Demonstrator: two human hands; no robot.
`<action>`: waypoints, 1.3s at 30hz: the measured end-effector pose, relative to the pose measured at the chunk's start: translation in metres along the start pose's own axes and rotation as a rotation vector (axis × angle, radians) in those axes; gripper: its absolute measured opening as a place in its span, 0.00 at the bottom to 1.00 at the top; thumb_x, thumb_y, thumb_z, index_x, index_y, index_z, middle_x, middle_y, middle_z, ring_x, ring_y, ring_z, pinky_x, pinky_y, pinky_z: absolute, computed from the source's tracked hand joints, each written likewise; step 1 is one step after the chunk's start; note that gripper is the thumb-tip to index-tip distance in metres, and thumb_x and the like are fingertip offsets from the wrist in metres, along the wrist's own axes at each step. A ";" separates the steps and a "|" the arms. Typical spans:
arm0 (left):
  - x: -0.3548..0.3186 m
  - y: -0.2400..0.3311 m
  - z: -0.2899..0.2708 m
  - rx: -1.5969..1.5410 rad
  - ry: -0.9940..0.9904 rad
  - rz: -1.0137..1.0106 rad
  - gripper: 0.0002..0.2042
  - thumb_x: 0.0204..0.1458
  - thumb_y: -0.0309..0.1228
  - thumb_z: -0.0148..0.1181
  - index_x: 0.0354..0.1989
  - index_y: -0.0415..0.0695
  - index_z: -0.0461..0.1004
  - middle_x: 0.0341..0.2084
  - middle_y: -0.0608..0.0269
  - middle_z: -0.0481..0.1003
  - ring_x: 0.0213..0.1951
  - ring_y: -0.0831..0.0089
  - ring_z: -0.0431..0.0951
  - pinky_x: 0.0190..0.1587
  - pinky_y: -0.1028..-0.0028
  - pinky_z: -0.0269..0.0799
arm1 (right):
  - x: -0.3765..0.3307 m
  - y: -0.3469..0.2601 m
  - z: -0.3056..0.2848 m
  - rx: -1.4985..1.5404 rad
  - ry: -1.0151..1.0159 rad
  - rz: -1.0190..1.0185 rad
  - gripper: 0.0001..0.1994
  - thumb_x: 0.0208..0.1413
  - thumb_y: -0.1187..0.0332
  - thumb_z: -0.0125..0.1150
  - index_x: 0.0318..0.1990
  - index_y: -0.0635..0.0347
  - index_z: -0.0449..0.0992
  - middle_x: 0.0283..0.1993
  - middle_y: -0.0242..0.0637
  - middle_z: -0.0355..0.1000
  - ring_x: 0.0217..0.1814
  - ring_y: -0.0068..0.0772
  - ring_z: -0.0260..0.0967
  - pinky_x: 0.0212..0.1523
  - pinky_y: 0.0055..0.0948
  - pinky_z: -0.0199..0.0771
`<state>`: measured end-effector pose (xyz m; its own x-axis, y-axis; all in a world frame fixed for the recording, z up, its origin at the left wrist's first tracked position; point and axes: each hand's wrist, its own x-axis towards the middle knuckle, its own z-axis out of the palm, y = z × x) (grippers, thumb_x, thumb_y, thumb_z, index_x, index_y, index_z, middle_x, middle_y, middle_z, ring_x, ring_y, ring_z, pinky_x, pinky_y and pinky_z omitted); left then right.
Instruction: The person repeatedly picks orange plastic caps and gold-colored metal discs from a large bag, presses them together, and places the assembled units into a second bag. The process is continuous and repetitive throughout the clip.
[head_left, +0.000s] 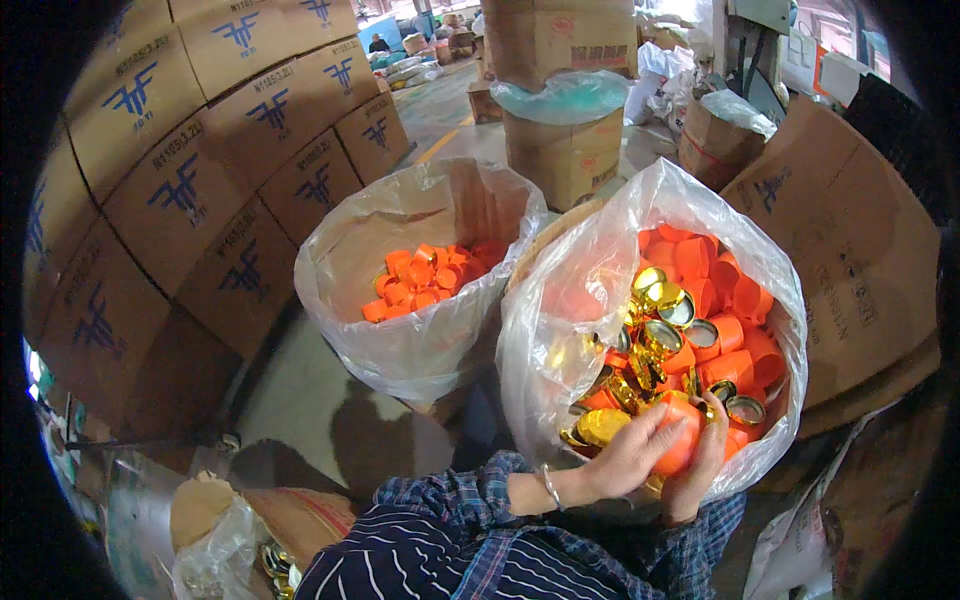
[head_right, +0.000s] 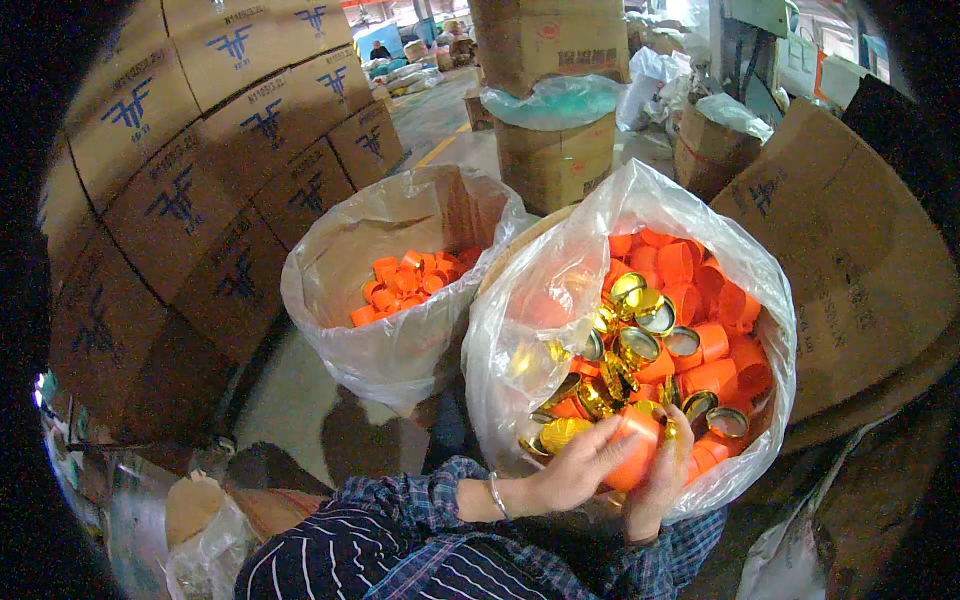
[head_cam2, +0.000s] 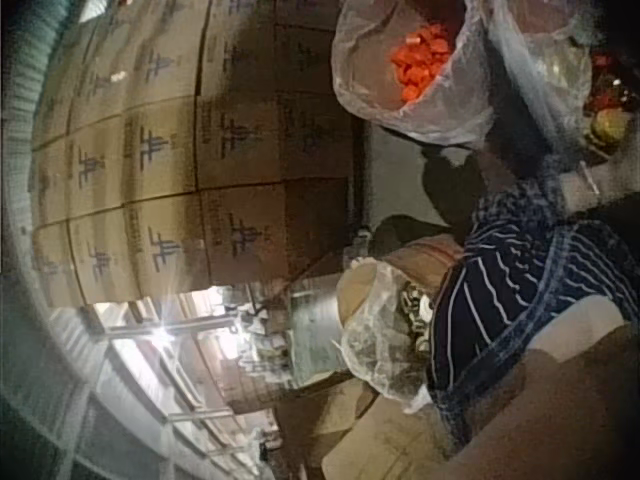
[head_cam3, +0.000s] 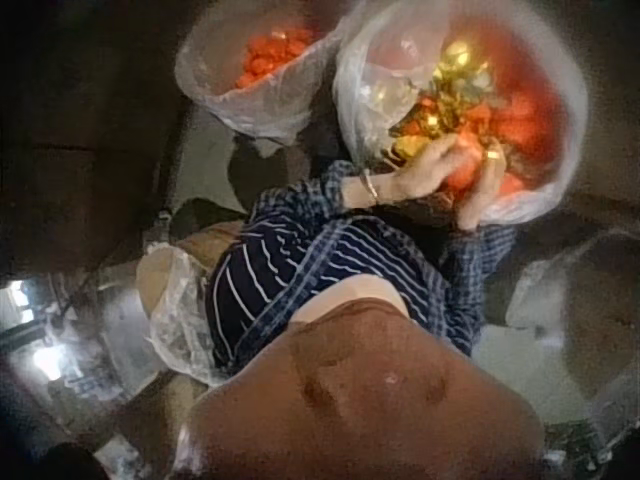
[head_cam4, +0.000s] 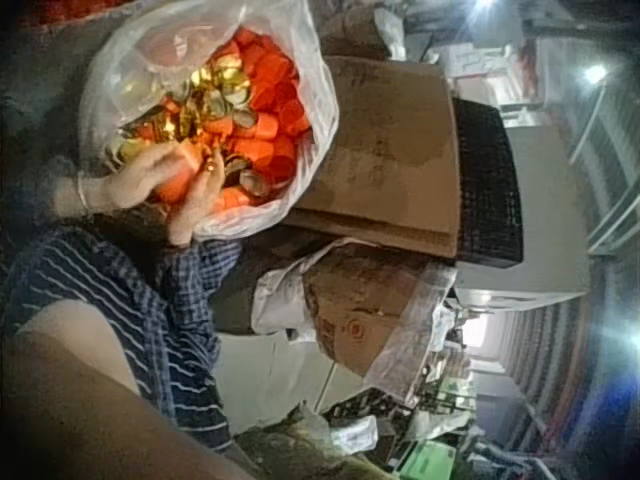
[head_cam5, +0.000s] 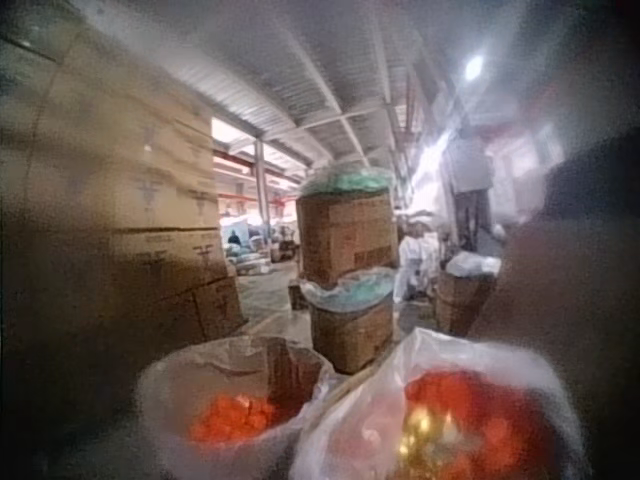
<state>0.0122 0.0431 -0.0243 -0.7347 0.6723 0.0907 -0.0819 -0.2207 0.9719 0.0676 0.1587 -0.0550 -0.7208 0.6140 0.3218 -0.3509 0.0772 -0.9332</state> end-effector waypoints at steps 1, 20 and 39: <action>0.000 -0.001 0.002 0.218 -0.031 0.007 0.15 0.68 0.37 0.50 0.54 0.39 0.69 0.42 0.65 0.74 0.47 0.83 0.71 0.52 0.79 0.68 | -0.001 0.001 0.002 0.208 0.009 0.082 0.26 0.67 0.57 0.47 0.63 0.69 0.64 0.62 0.46 0.65 0.65 0.43 0.62 0.68 0.40 0.59; -0.014 0.021 -0.022 0.096 0.100 0.162 0.18 0.68 0.41 0.49 0.43 0.35 0.76 0.32 0.54 0.80 0.33 0.65 0.82 0.37 0.70 0.75 | -0.008 -0.004 0.032 -0.073 -0.069 -0.107 0.26 0.61 0.61 0.48 0.63 0.68 0.64 0.64 0.45 0.63 0.68 0.40 0.58 0.69 0.35 0.55; -0.007 0.017 -0.052 -0.166 -0.258 -0.129 0.29 0.56 0.51 0.65 0.52 0.37 0.69 0.42 0.62 0.76 0.44 0.78 0.75 0.48 0.76 0.72 | 0.016 -0.037 0.013 -0.110 -0.322 0.201 0.16 0.61 0.67 0.49 0.51 0.68 0.75 0.48 0.36 0.73 0.52 0.27 0.68 0.57 0.26 0.65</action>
<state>-0.0192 -0.0021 -0.0196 -0.5180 0.8544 0.0414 -0.2876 -0.2195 0.9323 0.0615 0.1556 -0.0134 -0.9253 0.3493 0.1480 -0.1299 0.0749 -0.9887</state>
